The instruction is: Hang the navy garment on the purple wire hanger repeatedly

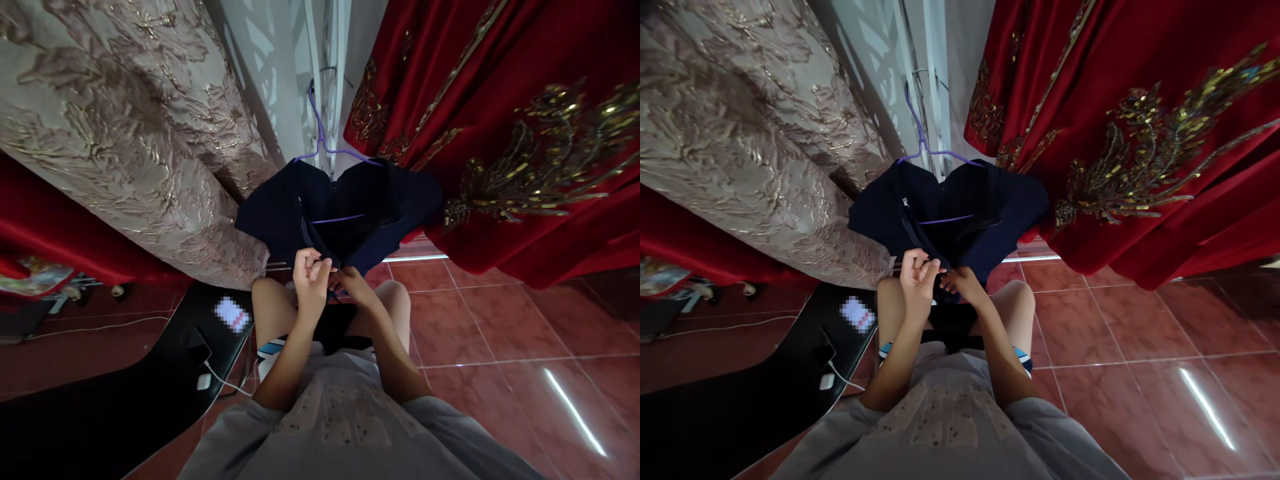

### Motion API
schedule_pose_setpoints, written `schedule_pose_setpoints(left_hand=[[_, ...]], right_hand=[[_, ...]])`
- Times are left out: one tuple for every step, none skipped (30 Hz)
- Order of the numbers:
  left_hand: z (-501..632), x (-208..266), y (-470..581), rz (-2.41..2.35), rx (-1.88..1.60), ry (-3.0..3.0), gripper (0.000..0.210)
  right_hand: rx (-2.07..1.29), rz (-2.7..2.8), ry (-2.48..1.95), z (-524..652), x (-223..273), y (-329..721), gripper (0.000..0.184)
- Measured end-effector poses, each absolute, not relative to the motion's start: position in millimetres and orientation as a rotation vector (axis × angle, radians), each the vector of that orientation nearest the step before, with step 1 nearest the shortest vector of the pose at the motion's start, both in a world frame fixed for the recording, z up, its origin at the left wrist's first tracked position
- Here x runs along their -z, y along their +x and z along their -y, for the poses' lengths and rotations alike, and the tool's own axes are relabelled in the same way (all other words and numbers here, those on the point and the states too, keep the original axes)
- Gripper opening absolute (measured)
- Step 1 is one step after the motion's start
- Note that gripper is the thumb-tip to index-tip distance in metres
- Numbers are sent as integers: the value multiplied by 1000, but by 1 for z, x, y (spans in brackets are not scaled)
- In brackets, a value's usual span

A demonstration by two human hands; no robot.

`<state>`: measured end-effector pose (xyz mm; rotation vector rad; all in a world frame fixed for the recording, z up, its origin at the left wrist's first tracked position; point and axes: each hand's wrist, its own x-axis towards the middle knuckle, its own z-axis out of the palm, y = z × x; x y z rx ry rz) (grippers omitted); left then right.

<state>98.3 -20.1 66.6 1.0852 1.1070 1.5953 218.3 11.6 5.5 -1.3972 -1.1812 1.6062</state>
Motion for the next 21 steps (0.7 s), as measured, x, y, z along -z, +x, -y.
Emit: schedule_pose_setpoints(left_hand=[[20, -64, 97, -1117, -1596, 1082, 39], [19, -59, 96, -1122, -1602, 1078, 38], [18, -54, 93, -1122, -1607, 1076, 36], [16, -48, 90, -1117, -1606, 1079, 33], [14, -41, 86, -1114, -1597, 1089, 29], [12, -34, 82, -1123, -1568, 1109, 26], [10, -26, 78, -1148, -1516, 1143, 25], [8, -19, 74, -1186, -1446, 1190, 26], [6, -13, 71, -1228, -1364, 1251, 28], [4, -7, 68, -1265, -1284, 1321, 28], [3, -3, 67, -1294, -1219, 1394, 25], [2, 0, 67, -1310, -1179, 1465, 19], [2, 3, 67, -1316, -1171, 1522, 16], [1, 5, 69, -1313, -1185, 1561, 20], [0, 6, 72, -1307, -1209, 1583, 23], [-2, 8, 74, -1303, -1232, 1594, 25], [-3, 11, 78, -1303, -1239, 1606, 24], [-5, 15, 81, -1312, -1234, 1623, 23], [-8, 20, 84, -1329, -1218, 1644, 21], [-10, 25, 88, -1348, -1197, 1663, 21], [-12, 30, 91, -1366, -1178, 1675, 22]], right_hand=[[-1574, 1172, -1390, -10, -6, 218, 39], [-1538, 1161, -1386, -9, -6, 217, 41], [-1501, 1149, -1387, -8, -6, 217, 43], [-1463, 1135, -1388, -8, -7, 217, 44], [-1426, 1121, -1390, -8, -8, 217, 46], [-1398, 1111, -1385, -8, -9, 218, 48], [-1382, 1105, -1374, -9, -10, 218, 50], [-1380, 1105, -1358, -9, -12, 218, 51], [-1393, 1111, -1339, -9, -13, 219, 52], [-1417, 1121, -1319, -9, -15, 218, 52], [-1446, 1133, -1304, -8, -16, 218, 51], [-1468, 1149, -1296, -8, -17, 218, 50], [-1479, 1167, -1294, -8, -19, 217, 48], [-1479, 1190, -1296, -9, -21, 217, 46], [-1467, 1213, -1299, -10, -25, 217, 43], [-1452, 1228, -1298, -12, -31, 218, 40], [-1436, 1228, -1286, -16, -38, 219, 37], [-1416, 1208, -1262, -20, -49, 220, 35], [-1390, 1173, -1226, -25, -62, 221, 34], [-1349, 1127, -1180, -31, -77, 223, 34], [-1292, 1084, -1127, -38, -94, 223, 34]])
